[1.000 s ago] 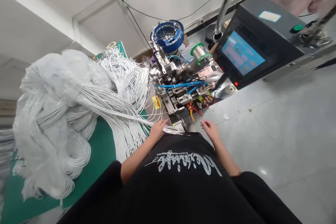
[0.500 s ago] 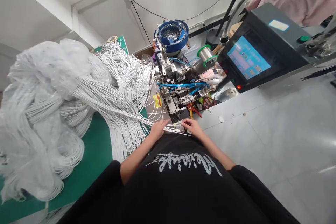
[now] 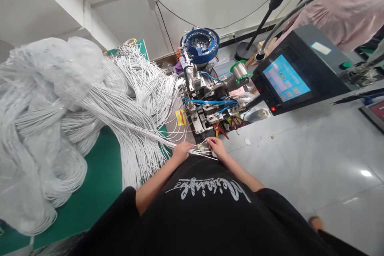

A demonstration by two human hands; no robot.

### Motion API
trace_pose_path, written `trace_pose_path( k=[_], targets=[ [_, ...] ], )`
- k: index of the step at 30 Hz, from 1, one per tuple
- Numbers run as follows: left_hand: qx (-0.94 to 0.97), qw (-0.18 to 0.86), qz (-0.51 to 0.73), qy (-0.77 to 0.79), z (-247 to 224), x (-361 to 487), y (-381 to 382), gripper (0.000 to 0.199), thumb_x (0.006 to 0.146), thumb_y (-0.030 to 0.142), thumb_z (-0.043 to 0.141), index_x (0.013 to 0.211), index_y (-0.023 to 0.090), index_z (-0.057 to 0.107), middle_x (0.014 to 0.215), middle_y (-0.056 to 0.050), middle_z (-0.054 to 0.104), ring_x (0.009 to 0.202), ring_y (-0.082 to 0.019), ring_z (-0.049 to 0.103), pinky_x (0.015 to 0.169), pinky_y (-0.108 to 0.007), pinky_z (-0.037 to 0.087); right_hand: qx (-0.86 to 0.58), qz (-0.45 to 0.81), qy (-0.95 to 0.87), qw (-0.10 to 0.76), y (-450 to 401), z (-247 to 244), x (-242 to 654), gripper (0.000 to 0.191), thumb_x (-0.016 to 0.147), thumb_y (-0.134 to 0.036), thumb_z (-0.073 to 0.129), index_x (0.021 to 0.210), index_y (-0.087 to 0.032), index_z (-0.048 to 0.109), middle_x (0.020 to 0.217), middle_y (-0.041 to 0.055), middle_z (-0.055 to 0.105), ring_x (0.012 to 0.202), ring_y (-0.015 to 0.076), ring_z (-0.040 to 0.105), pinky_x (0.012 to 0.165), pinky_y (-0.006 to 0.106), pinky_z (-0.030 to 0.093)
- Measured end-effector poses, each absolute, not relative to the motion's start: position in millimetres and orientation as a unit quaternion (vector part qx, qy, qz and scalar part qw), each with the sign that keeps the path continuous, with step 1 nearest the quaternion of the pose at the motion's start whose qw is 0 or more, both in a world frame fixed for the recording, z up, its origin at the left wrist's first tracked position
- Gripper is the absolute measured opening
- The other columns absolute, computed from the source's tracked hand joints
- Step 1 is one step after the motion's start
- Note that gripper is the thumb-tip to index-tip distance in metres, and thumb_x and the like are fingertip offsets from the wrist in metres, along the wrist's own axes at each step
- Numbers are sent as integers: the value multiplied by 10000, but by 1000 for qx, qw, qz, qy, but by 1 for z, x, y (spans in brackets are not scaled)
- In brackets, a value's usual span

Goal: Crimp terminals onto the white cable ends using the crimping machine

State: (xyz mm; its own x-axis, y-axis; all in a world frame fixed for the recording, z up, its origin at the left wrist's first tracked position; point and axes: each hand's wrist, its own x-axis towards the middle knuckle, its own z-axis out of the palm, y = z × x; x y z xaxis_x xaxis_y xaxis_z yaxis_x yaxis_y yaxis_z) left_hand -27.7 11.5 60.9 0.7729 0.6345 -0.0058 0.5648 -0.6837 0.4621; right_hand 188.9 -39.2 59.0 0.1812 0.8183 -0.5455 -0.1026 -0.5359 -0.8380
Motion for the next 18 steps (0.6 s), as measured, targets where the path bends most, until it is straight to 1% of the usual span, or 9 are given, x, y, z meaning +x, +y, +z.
trace_pose_path(
  k=[5, 8, 10, 13, 15, 18],
  targets=[
    [914, 216, 55, 338, 52, -27, 13, 419, 753, 22, 448, 1089, 174, 647, 854, -62, 634, 835, -183, 535, 740, -284, 464, -614, 626, -240, 416, -36, 56, 188, 440, 656, -556, 586, 817, -148, 612, 774, 52, 655, 470, 75, 423, 423, 201, 308],
    [917, 203, 33, 343, 50, -26, 14, 456, 750, 24, 453, 1142, 178, 629, 834, -57, 614, 831, -185, 520, 731, -283, 461, -620, 624, -251, 405, -33, 52, 191, 394, 660, -513, 579, 803, -148, 614, 749, 45, 649, 464, 77, 423, 430, 204, 312],
    [917, 191, 17, 350, 50, -26, 15, 506, 752, 26, 449, 1201, 205, 597, 829, -49, 593, 833, -184, 510, 721, -277, 456, -649, 588, -296, 382, -30, 49, 195, 346, 685, -479, 549, 777, -152, 616, 702, 36, 636, 481, 98, 458, 467, 222, 356],
    [915, 183, 0, 358, 53, -23, 17, 606, 746, 15, 436, 1294, 261, 517, 839, -37, 562, 845, -180, 494, 723, -271, 449, -691, 479, -420, 342, -28, 45, 203, 255, 729, -388, 514, 757, -165, 633, 683, 35, 631, 593, 147, 544, 591, 255, 418],
    [914, 185, -8, 361, 54, -21, 18, 651, 741, 12, 436, 1329, 288, 474, 854, -34, 546, 856, -179, 486, 732, -269, 446, -697, 408, -499, 315, -26, 43, 206, 210, 748, -319, 501, 765, -168, 645, 719, 47, 643, 668, 167, 570, 657, 267, 423],
    [913, 180, -25, 366, 54, -19, 19, 676, 734, 12, 440, 1343, 305, 456, 858, -36, 533, 860, -182, 481, 724, -268, 440, -689, 356, -562, 287, -24, 39, 209, 194, 779, -272, 488, 786, -165, 649, 761, 66, 653, 715, 177, 576, 685, 270, 416]
  ],
)
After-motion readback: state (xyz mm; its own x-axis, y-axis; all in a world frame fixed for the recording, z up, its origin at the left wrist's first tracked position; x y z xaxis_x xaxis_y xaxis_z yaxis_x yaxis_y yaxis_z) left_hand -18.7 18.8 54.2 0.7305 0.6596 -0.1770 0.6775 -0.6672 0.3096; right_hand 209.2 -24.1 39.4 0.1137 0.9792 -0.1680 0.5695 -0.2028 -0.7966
